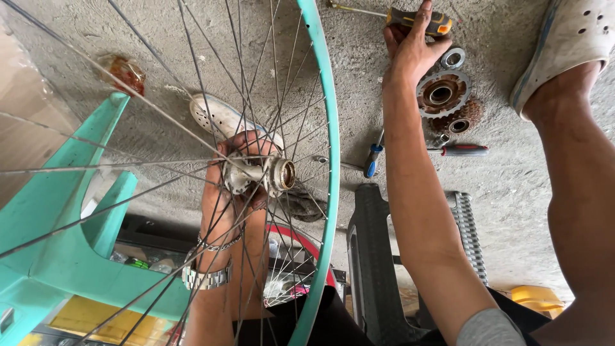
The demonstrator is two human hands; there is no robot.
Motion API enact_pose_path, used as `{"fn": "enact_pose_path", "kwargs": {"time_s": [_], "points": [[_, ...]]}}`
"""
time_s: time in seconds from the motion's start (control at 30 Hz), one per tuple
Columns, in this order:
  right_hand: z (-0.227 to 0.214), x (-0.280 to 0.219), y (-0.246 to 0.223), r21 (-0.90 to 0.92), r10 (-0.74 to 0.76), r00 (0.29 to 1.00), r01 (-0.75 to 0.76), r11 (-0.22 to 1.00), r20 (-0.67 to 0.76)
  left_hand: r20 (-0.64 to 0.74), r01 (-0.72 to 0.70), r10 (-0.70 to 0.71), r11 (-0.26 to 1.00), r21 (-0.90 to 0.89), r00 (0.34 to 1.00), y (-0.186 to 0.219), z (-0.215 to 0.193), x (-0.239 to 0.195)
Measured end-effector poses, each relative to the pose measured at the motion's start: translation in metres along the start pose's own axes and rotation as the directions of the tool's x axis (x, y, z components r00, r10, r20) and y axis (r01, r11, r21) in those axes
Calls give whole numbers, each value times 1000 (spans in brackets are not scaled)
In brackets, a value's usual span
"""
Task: The person sits on the floor and works on a bicycle wheel hub. They use a screwdriver to adjust the hub, then wipe it with a cloth. Finally, they apply a red lubricant from a small packet to the hub components.
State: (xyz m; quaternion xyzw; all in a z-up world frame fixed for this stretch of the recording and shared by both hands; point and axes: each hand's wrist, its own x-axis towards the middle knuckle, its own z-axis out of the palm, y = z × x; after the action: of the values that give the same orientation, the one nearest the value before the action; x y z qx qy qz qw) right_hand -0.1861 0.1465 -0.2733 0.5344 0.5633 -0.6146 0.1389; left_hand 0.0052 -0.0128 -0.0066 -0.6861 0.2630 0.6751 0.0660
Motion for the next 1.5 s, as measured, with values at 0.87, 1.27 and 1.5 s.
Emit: {"fn": "enact_pose_path", "kwargs": {"time_s": [0.87,1.27,1.5], "points": [[-3,28,14,16,-35,999,36,999,-23,-99,100,-100,995,1,990,2,2,-2],[-6,-15,-45,70,-21,999,18,997,48,311,-102,175,966,-237,934,-33,-48,39],[-26,-147,-166,110,-141,971,122,986,192,145,-217,187,950,224,972,11,9,-18]]}}
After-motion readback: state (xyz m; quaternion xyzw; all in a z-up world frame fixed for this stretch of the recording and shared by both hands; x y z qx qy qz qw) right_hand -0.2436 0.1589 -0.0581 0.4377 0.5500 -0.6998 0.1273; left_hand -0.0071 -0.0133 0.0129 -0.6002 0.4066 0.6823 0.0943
